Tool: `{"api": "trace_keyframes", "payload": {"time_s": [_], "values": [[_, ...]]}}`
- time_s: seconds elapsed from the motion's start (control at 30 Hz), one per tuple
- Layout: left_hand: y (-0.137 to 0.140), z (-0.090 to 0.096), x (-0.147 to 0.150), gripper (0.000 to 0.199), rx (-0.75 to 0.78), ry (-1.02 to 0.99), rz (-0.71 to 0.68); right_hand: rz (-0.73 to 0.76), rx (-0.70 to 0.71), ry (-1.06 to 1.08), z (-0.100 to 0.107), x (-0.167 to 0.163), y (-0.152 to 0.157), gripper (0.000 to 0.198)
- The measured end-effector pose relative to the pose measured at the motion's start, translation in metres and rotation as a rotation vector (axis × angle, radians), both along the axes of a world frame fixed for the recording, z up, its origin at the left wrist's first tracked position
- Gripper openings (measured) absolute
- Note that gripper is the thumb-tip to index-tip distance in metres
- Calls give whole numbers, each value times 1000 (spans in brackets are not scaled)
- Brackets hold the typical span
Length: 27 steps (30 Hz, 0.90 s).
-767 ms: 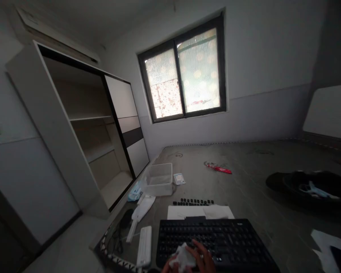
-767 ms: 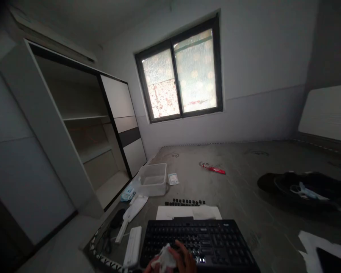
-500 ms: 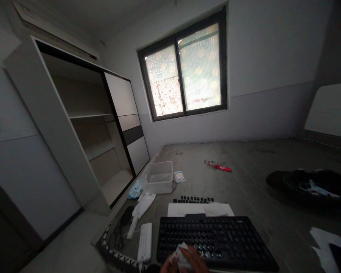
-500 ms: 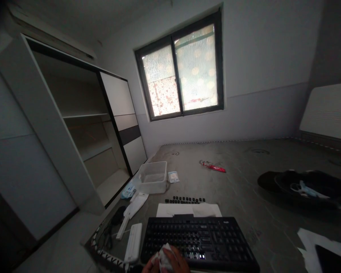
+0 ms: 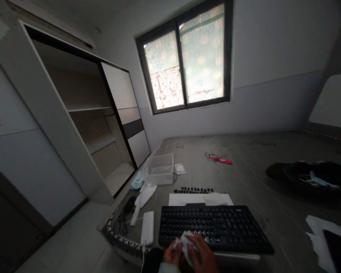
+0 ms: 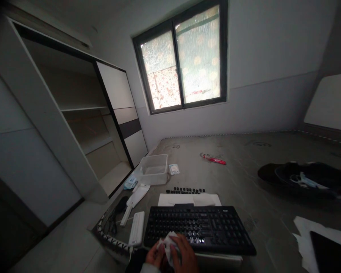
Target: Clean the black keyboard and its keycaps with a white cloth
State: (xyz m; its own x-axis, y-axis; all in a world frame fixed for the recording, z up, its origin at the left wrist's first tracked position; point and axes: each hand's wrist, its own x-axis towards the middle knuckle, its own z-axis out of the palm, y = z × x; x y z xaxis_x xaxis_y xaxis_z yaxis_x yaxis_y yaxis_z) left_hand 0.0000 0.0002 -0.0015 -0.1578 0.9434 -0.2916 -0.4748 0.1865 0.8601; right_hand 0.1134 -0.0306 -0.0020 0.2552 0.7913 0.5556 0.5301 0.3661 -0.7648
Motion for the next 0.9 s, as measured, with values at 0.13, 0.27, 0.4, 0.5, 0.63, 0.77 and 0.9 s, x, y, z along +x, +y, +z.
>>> {"api": "trace_keyframes", "payload": {"time_s": [0.13, 0.27, 0.4, 0.5, 0.63, 0.77, 0.9], "values": [[-4, -1, -2, 58, 7, -3, -38, 82, -143, 33, 20, 3, -13, 26], [-8, 2, -5, 62, 1, 36, -84, 122, -220, 92, 30, 4, -19, 27], [-9, 4, -6, 66, -14, -29, -85, 136, -234, 107, 25, 5, -19, 47], [-8, 5, -6, 65, -20, -55, -87, 192, -200, 76, 23, 5, -17, 42], [-9, 7, -5, 64, -10, -16, -163, 216, -146, 84, 24, 6, -15, 28], [-10, 7, -5, 60, -13, 38, -172, 186, -157, 126, 24, 8, -15, 26], [-10, 8, -9, 62, -34, 89, -164, 188, -172, 147, 24, 9, -16, 27]]}}
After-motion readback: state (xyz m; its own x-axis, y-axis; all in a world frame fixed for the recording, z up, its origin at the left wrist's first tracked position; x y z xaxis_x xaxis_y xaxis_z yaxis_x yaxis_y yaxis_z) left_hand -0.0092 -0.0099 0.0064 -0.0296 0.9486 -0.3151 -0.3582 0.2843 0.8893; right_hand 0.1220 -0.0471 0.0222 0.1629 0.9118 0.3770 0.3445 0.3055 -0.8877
